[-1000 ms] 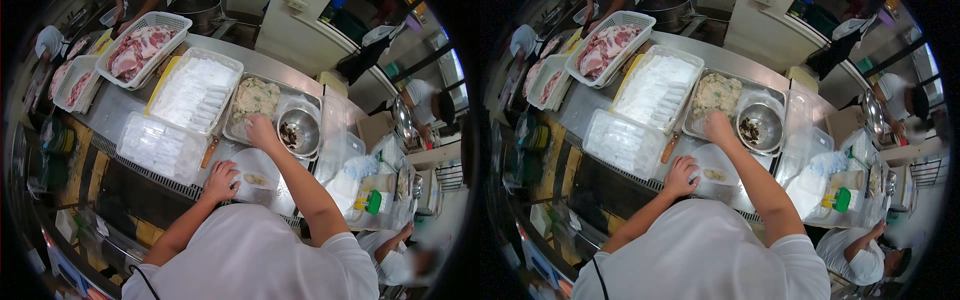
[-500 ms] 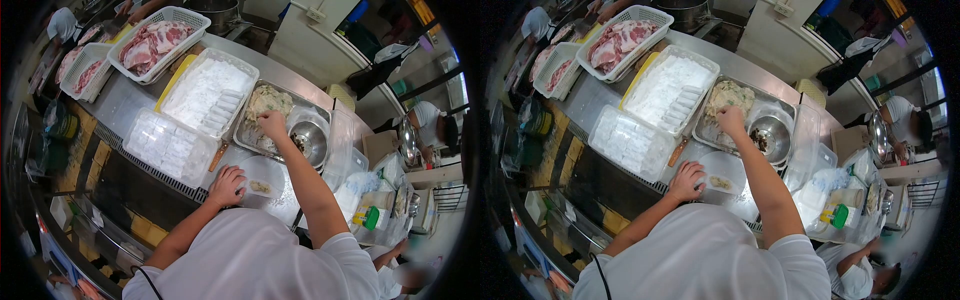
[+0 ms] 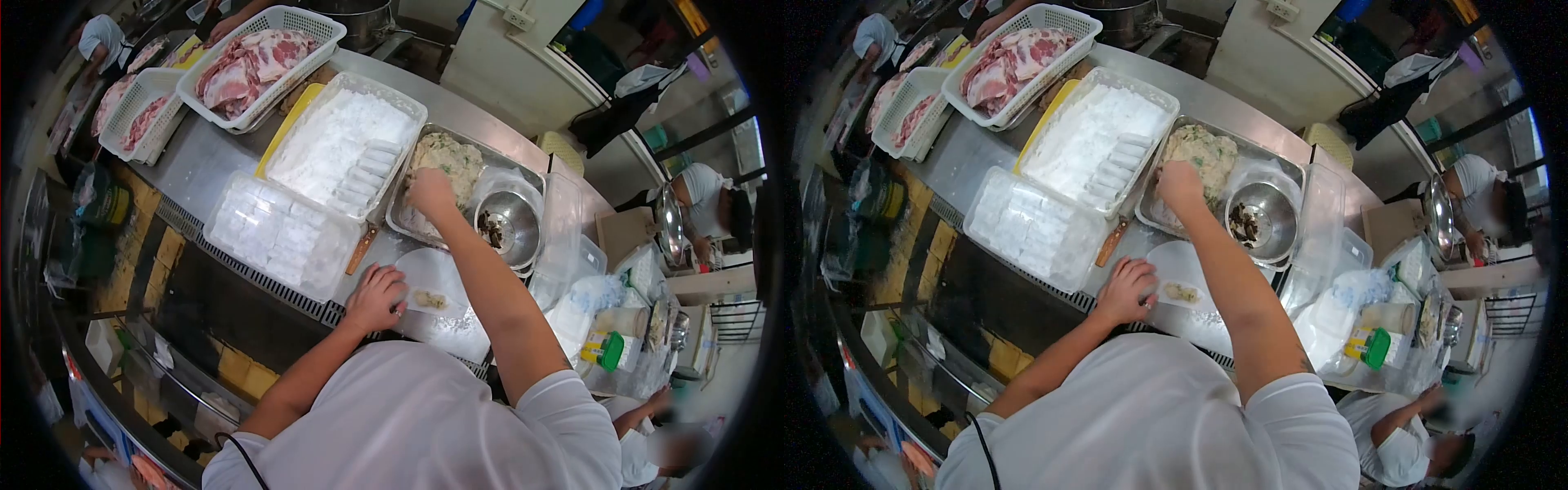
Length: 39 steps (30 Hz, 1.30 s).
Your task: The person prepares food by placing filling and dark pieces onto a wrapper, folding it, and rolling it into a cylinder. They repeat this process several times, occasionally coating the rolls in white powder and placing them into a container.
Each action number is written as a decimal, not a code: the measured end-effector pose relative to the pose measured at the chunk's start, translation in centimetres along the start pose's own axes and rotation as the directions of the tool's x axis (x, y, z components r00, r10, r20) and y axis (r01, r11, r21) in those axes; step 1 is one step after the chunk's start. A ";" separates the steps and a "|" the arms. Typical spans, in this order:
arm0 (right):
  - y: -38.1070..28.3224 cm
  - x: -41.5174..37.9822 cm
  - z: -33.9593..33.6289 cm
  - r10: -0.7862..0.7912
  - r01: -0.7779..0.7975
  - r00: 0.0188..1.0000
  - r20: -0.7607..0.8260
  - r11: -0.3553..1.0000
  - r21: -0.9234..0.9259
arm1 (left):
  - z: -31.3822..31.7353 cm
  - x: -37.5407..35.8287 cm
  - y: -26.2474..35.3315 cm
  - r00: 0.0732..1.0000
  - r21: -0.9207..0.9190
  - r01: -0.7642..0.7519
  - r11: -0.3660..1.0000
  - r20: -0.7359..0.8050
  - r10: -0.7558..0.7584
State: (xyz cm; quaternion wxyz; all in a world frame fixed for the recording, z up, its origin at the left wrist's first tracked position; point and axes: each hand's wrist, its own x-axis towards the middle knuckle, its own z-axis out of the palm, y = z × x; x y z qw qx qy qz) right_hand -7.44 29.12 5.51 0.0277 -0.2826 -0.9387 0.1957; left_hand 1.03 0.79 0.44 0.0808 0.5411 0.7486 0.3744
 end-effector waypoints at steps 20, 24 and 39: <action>6.1 -25.4 -1.9 0.034 -0.069 0.974 0.226 0.986 0.151 | 0.6 -0.3 -0.2 1.000 -0.012 0.004 1.000 -0.008 -0.004; 6.8 -26.4 -1.8 0.084 -0.136 0.976 0.201 0.955 0.263 | 0.6 -0.2 -0.1 1.000 -0.008 0.004 1.000 -0.007 -0.004; 9.1 -25.3 -8.9 0.180 -0.167 0.984 0.003 0.905 0.391 | 0.6 -0.1 0.0 0.999 0.014 0.000 1.000 0.032 -0.001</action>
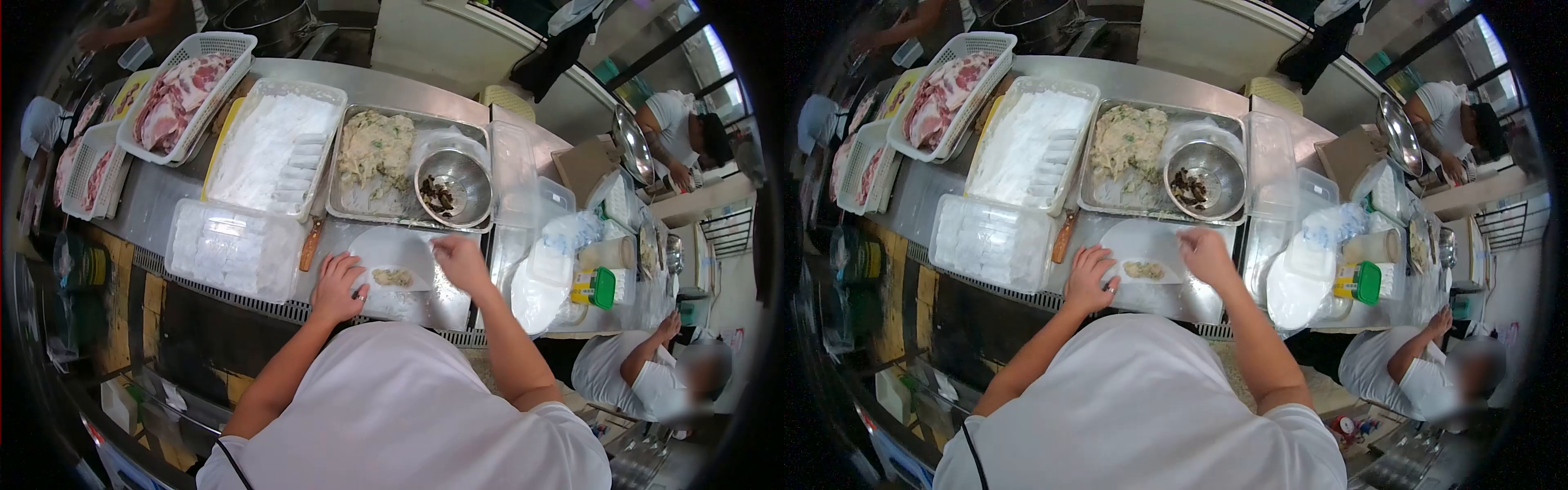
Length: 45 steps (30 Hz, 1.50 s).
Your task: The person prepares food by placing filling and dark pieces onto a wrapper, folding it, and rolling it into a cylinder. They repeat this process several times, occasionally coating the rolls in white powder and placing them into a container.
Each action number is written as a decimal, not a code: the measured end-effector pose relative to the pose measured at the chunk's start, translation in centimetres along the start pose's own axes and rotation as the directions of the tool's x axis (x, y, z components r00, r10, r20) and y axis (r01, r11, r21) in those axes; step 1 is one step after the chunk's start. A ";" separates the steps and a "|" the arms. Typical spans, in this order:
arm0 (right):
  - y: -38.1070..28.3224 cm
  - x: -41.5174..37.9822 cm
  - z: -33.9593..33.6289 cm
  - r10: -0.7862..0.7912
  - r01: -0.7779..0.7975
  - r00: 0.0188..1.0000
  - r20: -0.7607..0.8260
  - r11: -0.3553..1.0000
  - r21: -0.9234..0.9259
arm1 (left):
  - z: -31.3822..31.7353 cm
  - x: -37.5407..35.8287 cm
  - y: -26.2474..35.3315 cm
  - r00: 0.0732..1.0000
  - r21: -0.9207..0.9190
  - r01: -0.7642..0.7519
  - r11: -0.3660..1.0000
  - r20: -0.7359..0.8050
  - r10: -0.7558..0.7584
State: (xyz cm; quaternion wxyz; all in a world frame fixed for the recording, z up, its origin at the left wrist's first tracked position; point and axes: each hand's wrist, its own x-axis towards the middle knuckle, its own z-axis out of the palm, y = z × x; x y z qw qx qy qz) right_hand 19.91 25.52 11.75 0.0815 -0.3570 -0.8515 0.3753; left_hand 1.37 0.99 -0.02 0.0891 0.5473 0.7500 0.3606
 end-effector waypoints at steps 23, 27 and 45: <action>5.1 15.2 -2.3 0.014 0.112 0.915 0.404 0.951 -0.288 | -0.2 0.6 0.7 1.000 0.047 0.020 0.999 0.021 -0.021; 5.8 15.9 -2.7 0.085 0.014 0.888 0.452 0.977 -0.211 | -0.1 0.6 0.7 0.999 0.052 0.023 0.998 0.025 -0.024; 5.0 14.5 -0.6 0.074 -0.034 0.972 0.223 0.983 -0.178 | -0.2 0.5 0.8 1.000 0.047 0.019 0.999 0.007 -0.019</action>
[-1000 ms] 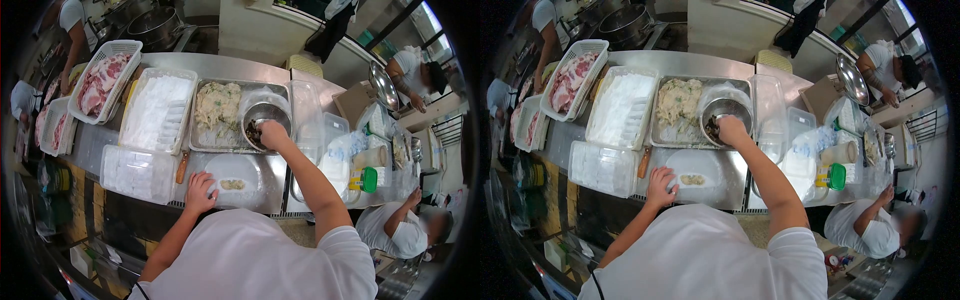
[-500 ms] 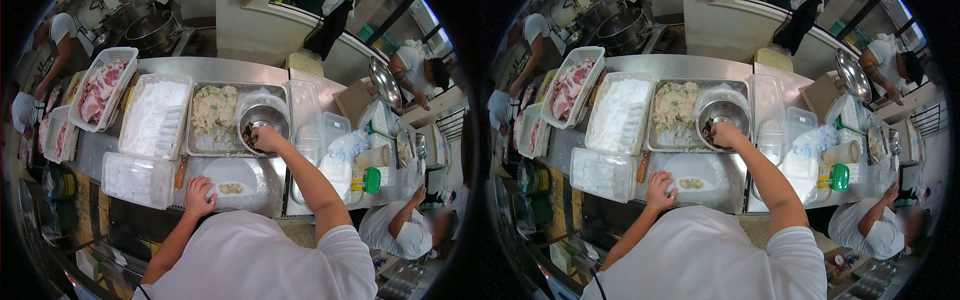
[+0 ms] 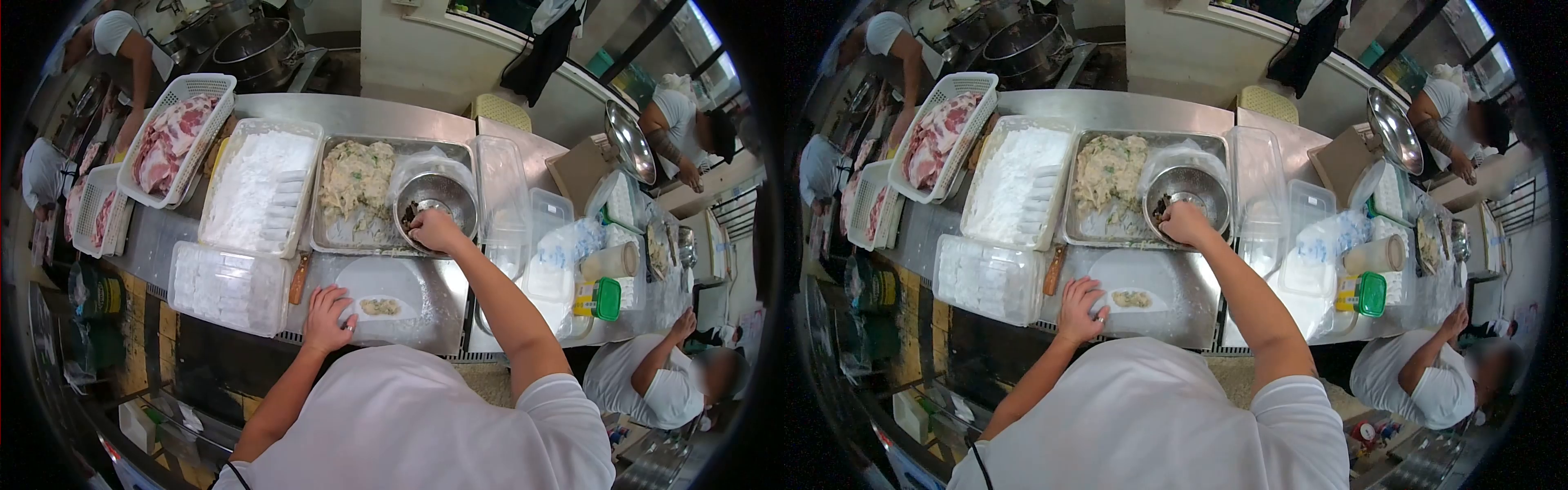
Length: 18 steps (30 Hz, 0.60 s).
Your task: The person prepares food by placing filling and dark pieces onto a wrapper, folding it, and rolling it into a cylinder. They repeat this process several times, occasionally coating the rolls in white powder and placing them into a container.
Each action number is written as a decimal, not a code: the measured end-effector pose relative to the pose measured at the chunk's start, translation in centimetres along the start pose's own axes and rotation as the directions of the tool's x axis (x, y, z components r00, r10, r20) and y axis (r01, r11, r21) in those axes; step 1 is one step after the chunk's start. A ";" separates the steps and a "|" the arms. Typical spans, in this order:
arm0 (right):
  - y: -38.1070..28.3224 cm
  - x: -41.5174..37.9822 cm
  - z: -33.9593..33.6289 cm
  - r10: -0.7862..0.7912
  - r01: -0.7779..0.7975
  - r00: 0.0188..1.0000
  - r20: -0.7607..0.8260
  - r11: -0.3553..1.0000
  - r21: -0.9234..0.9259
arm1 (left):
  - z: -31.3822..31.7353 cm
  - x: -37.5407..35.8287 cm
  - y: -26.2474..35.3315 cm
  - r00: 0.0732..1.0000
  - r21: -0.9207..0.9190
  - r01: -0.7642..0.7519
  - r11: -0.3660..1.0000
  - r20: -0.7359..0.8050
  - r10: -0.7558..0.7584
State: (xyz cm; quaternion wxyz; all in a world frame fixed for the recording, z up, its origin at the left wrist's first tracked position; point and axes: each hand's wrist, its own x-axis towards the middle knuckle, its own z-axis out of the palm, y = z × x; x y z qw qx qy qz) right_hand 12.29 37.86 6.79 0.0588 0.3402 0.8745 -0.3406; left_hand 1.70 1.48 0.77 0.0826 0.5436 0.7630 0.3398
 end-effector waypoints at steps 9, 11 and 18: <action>-1.6 0.0 -0.3 0.105 -0.119 0.992 -0.077 0.969 -0.216 | -0.1 -0.2 -0.3 1.000 -0.017 0.010 1.000 0.000 -0.010; 0.6 0.9 -0.1 0.056 -0.056 0.998 0.001 0.998 0.015 | 0.0 -0.3 -0.4 1.000 -0.017 0.010 1.000 0.001 -0.010; 1.4 0.3 -1.5 0.078 -0.117 0.981 0.178 0.968 0.223 | -0.3 -0.3 -0.2 1.000 -0.022 0.003 1.000 -0.009 -0.003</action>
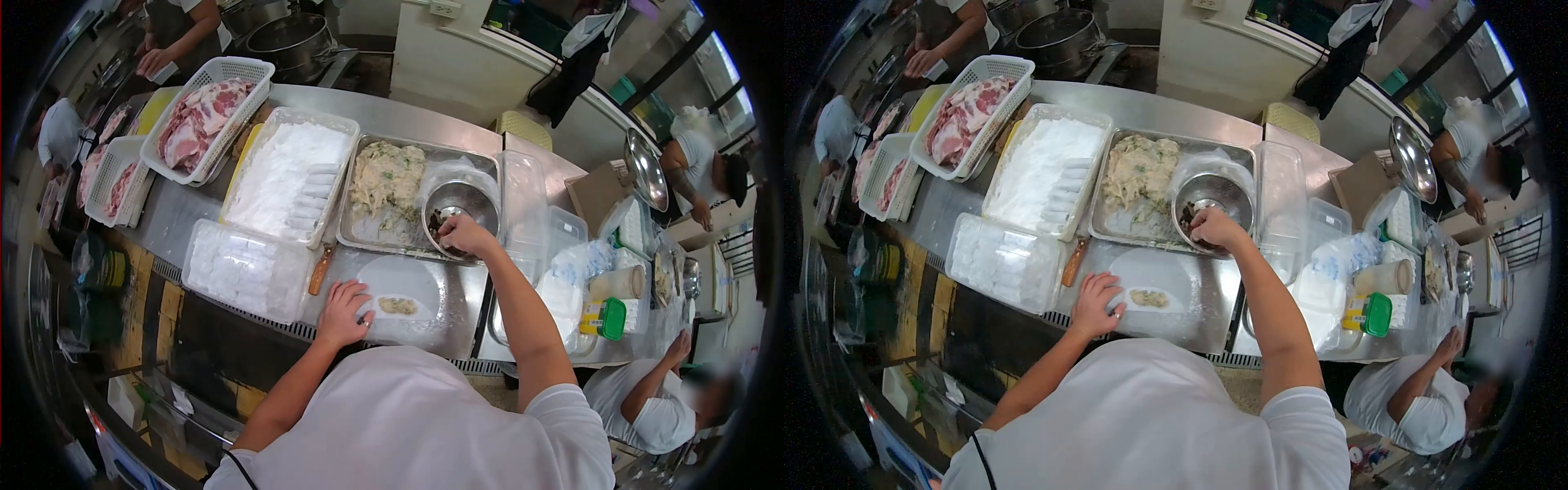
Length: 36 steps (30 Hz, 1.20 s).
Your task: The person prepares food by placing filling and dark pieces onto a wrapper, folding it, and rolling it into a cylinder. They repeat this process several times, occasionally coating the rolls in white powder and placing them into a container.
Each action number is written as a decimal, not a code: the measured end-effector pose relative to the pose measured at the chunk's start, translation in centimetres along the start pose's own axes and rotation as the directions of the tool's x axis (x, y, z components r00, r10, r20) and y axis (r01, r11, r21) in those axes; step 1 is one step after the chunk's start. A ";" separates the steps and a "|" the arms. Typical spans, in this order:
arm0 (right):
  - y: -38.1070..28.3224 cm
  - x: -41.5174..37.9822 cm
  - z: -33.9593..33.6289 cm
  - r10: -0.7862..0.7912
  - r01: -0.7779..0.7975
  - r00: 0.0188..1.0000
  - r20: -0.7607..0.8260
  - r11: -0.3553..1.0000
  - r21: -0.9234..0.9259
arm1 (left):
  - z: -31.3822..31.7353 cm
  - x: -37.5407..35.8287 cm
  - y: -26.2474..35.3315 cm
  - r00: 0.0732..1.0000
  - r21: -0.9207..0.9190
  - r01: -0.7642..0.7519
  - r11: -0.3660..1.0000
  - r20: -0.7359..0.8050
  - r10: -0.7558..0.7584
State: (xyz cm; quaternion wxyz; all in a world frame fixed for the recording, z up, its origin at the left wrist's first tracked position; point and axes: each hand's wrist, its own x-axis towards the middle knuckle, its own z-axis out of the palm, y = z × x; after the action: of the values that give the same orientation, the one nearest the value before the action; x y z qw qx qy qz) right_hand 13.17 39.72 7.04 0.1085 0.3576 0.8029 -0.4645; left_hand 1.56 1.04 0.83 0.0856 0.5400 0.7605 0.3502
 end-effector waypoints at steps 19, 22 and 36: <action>-3.3 -5.2 -1.9 -0.007 0.006 1.000 0.021 0.999 0.032 | 0.5 -0.2 -0.5 0.999 -0.011 -0.035 0.999 -0.022 0.035; -3.9 -7.1 0.1 -0.106 0.108 0.994 -0.021 0.992 0.064 | 0.5 -0.2 -0.7 0.999 -0.010 -0.034 0.999 -0.020 0.034; -2.4 -11.3 16.3 -0.346 0.317 0.938 -0.027 0.887 -0.335 | 0.4 -0.1 -0.5 1.000 -0.015 -0.028 0.999 0.000 0.028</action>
State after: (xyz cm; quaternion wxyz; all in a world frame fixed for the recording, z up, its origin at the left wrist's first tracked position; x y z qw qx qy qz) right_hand 17.17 20.23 5.50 0.0503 0.2119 0.9216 -0.3213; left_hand 1.42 1.01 0.17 0.0849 0.5502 0.7500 0.3572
